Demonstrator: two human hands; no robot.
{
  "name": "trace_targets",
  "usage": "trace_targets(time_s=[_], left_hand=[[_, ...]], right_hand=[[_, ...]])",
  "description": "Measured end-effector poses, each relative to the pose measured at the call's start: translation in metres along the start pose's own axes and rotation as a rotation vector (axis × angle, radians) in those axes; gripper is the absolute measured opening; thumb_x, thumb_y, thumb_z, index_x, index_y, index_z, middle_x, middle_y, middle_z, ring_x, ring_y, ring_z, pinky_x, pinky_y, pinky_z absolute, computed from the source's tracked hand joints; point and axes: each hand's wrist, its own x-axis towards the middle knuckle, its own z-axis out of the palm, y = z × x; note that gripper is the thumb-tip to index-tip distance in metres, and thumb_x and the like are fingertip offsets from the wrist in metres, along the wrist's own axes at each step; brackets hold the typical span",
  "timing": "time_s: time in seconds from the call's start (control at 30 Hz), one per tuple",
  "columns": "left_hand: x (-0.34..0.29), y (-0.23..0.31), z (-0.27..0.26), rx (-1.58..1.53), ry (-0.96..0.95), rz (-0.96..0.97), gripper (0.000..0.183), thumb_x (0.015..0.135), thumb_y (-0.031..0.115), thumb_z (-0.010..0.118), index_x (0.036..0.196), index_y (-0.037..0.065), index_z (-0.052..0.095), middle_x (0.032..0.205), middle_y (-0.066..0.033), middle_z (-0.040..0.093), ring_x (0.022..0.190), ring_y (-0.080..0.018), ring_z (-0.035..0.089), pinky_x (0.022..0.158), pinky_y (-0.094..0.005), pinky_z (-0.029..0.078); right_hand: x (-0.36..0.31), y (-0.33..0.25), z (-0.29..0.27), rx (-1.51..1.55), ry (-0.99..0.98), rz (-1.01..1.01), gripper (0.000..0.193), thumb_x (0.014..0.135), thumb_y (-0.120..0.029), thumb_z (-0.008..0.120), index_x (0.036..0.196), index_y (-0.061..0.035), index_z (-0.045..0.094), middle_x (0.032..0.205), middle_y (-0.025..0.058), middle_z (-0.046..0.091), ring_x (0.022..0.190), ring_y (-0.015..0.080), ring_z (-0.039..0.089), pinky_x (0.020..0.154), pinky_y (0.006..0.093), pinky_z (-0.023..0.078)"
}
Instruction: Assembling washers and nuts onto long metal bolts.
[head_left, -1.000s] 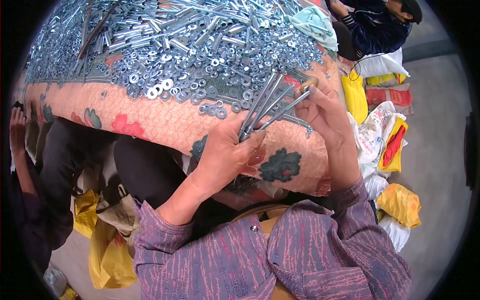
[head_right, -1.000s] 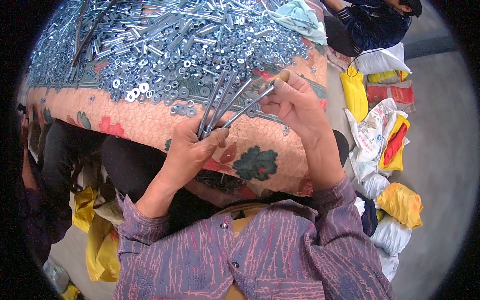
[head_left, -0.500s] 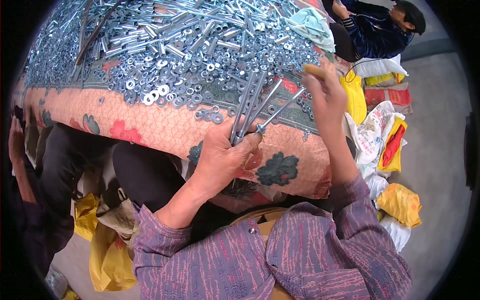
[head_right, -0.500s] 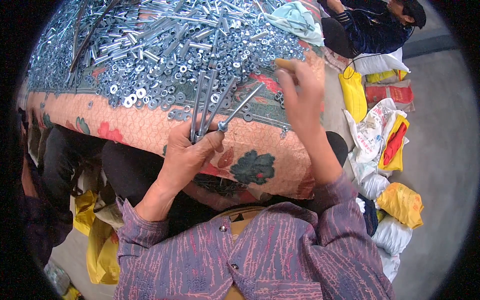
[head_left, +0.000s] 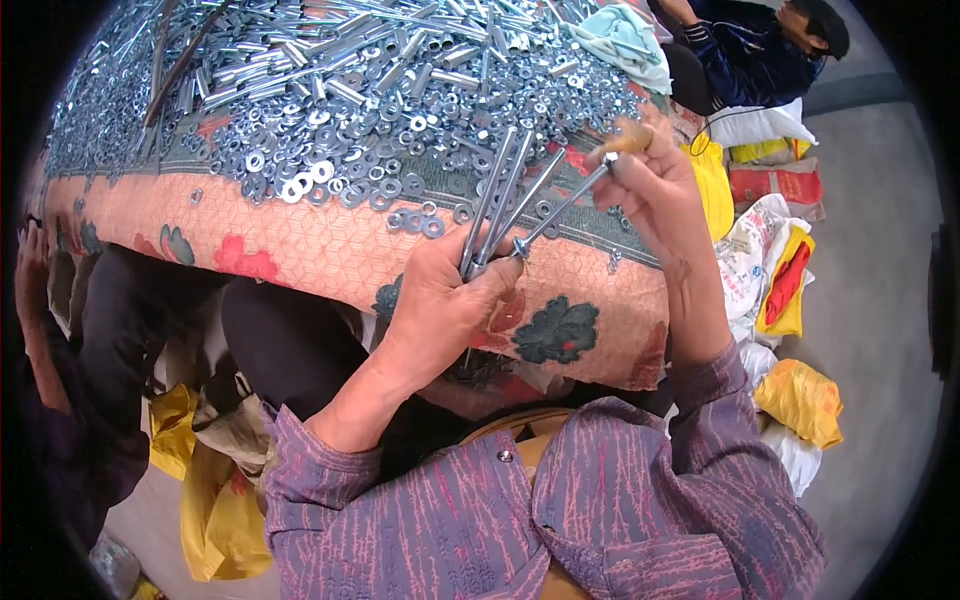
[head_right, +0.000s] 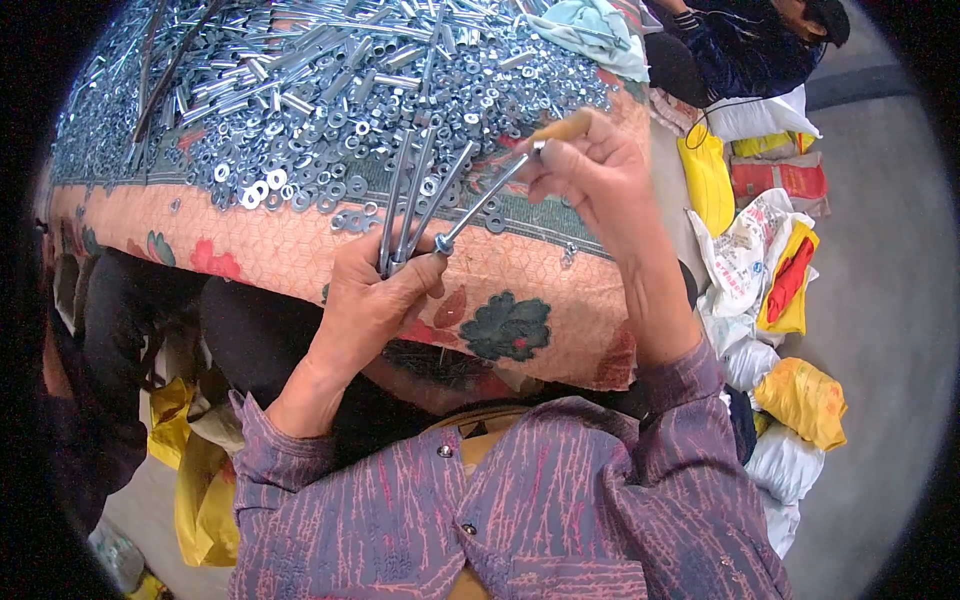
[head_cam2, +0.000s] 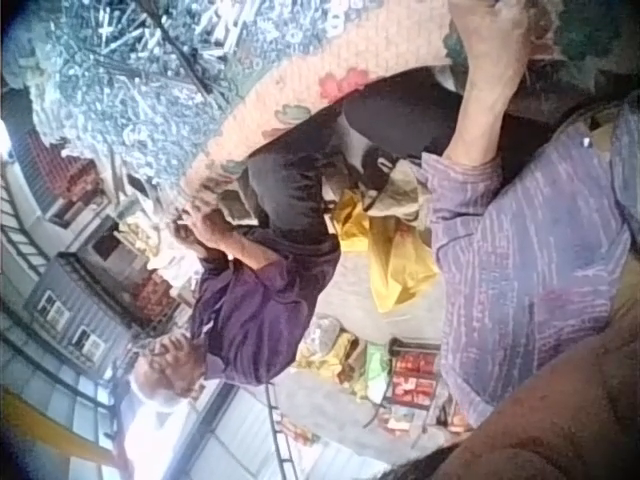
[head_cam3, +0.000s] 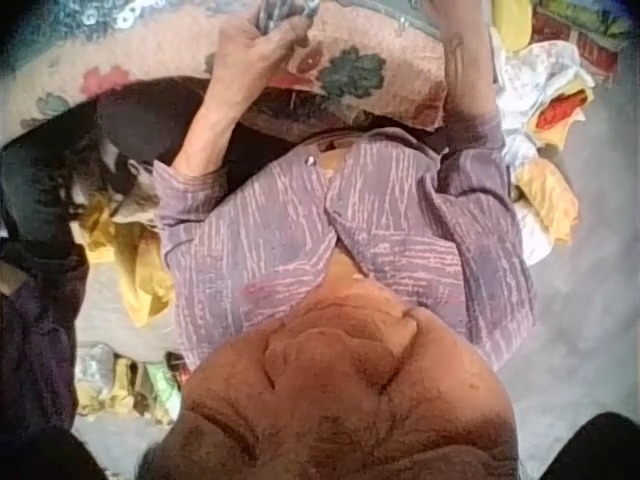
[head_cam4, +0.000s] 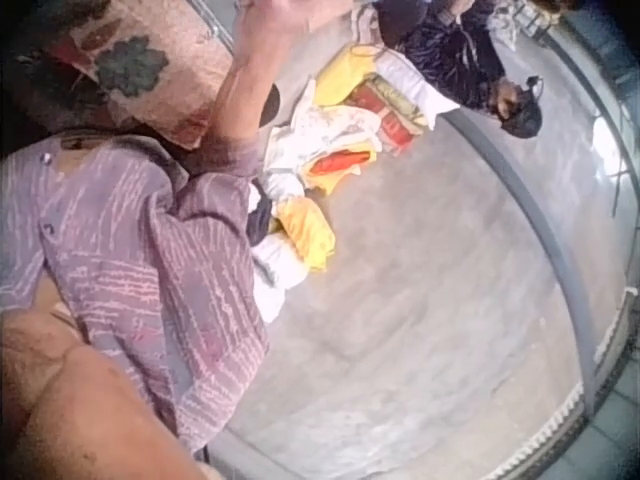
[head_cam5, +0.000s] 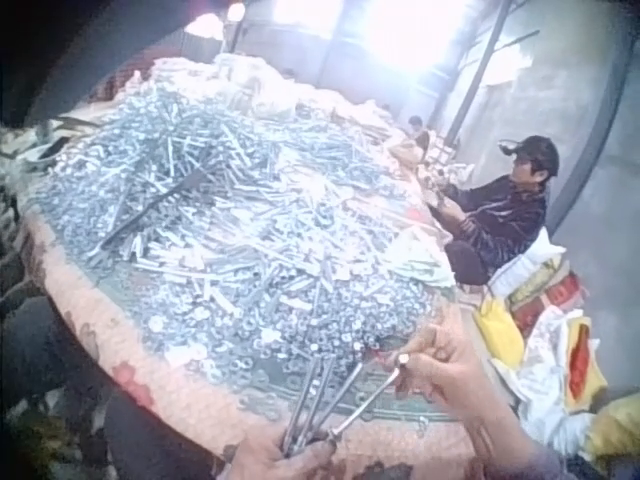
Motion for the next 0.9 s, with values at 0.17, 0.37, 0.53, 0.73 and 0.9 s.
trace_targets(time_s=[0.17, 0.37, 0.53, 0.73, 0.9], left_hand=[[0.002, 0.001, 0.000, -0.023, -0.042, -0.001, 0.009, 0.087, 0.007, 0.061, 0.093, 0.000, 0.063, 0.065, 0.0055, 0.053, 0.059, -0.0015, 0.046, 0.052, -0.0211, 0.037], [0.001, 0.004, 0.000, -0.067, -0.094, -0.025, 0.011, 0.087, 0.005, 0.060, 0.096, 0.000, 0.063, 0.066, 0.0038, 0.054, 0.061, -0.0026, 0.049, 0.054, -0.0216, 0.039], [-0.001, 0.010, -0.004, -0.158, -0.151, -0.080, 0.010, 0.087, 0.004, 0.059, 0.095, 0.000, 0.062, 0.067, 0.0017, 0.055, 0.060, -0.0039, 0.050, 0.052, -0.0219, 0.041], [0.001, 0.006, -0.005, -0.077, -0.245, -0.051, 0.011, 0.087, 0.004, 0.058, 0.096, -0.001, 0.060, 0.066, 0.0002, 0.055, 0.057, -0.0052, 0.051, 0.049, -0.0217, 0.040], [0.001, 0.013, -0.006, -0.178, -0.172, -0.102, 0.011, 0.089, 0.009, 0.061, 0.096, 0.000, 0.062, 0.062, -0.0014, 0.057, 0.052, -0.0051, 0.051, 0.045, -0.0204, 0.038]], right_hand=[[-0.022, -0.001, 0.012, -0.050, -0.033, -0.221, 0.016, 0.086, 0.002, 0.062, 0.101, 0.0051, 0.057, 0.100, 0.0145, 0.063, 0.080, 0.0190, 0.066, 0.068, 0.0312, 0.058], [-0.025, 0.001, 0.013, -0.161, 0.109, -0.247, 0.014, 0.085, 0.004, 0.062, 0.098, 0.0027, 0.057, 0.098, 0.0135, 0.063, 0.076, 0.0164, 0.064, 0.070, 0.0288, 0.056], [-0.025, 0.001, 0.016, -0.160, -0.020, -0.202, 0.018, 0.084, 0.000, 0.066, 0.100, 0.0021, 0.058, 0.092, 0.0109, 0.065, 0.073, 0.0139, 0.063, 0.066, 0.0270, 0.053], [-0.036, 0.018, 0.030, 0.140, -0.196, 0.134, 0.017, 0.086, -0.007, 0.066, 0.099, 0.0023, 0.061, 0.085, 0.0084, 0.065, 0.071, 0.0128, 0.062, 0.062, 0.0270, 0.051], [-0.044, -0.002, 0.037, 0.003, -0.047, 0.075, 0.014, 0.086, 0.001, 0.055, 0.097, 0.0051, 0.063, 0.074, 0.0095, 0.064, 0.061, 0.0140, 0.060, 0.058, 0.0270, 0.050]])
